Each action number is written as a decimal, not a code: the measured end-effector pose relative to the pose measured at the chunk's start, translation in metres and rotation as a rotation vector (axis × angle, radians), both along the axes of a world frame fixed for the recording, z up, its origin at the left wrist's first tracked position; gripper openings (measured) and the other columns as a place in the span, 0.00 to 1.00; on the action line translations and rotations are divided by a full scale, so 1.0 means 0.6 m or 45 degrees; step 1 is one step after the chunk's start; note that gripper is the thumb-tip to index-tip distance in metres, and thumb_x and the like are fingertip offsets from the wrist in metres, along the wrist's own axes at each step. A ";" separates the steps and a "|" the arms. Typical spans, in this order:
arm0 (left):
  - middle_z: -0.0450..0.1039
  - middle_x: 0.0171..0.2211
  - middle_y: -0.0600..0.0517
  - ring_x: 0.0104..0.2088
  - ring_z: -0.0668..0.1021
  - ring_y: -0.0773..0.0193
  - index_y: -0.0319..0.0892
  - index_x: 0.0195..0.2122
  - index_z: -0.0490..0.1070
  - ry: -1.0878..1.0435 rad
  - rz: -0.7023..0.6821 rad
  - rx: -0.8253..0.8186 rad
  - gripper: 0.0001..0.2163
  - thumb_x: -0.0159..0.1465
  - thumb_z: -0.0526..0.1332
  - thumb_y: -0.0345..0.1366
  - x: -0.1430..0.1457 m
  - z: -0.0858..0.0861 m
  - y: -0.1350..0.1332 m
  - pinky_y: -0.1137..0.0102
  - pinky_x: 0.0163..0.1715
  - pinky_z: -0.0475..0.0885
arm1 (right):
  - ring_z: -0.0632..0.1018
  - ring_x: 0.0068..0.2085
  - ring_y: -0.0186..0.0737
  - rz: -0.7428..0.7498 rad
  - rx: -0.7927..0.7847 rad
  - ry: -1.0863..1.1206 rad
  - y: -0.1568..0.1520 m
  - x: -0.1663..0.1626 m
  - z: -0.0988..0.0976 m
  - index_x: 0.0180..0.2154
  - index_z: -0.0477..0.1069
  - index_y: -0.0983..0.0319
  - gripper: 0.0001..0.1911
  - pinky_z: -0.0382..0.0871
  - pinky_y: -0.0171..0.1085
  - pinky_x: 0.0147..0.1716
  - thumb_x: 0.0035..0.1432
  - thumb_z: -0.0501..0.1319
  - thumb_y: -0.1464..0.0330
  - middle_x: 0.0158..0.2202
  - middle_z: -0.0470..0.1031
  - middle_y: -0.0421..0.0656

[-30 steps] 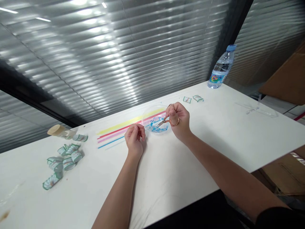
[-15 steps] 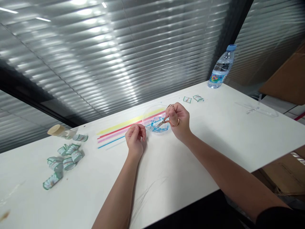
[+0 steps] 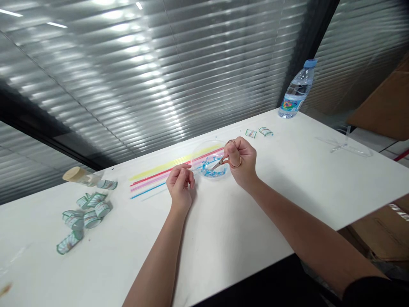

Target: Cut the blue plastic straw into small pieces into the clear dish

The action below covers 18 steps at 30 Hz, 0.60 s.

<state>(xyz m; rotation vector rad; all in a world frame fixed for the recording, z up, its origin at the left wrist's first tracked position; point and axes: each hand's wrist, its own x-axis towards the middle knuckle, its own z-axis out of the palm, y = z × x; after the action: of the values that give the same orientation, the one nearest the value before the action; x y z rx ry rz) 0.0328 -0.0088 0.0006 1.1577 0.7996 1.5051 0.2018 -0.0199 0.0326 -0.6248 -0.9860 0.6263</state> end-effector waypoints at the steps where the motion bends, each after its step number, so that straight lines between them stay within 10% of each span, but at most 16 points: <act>1: 0.61 0.15 0.57 0.14 0.63 0.73 0.40 0.31 0.74 -0.010 0.020 -0.002 0.12 0.57 0.65 0.45 0.000 0.001 0.000 0.76 0.14 0.54 | 0.64 0.22 0.28 -0.017 -0.026 -0.006 0.000 0.000 0.001 0.21 0.58 0.60 0.21 0.60 0.32 0.22 0.55 0.64 0.56 0.18 0.61 0.34; 18: 0.64 0.16 0.57 0.13 0.63 0.74 0.39 0.27 0.72 0.020 0.028 -0.026 0.13 0.57 0.65 0.45 0.002 0.003 0.000 0.75 0.14 0.52 | 0.66 0.20 0.28 -0.174 -0.185 -0.058 -0.007 0.000 0.004 0.19 0.57 0.60 0.24 0.62 0.32 0.20 0.53 0.63 0.52 0.16 0.64 0.35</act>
<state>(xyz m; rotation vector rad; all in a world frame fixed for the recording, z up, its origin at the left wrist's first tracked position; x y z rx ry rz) 0.0342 -0.0090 0.0024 1.1498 0.8388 1.5040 0.2020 -0.0241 0.0350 -0.8310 -0.9369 0.5678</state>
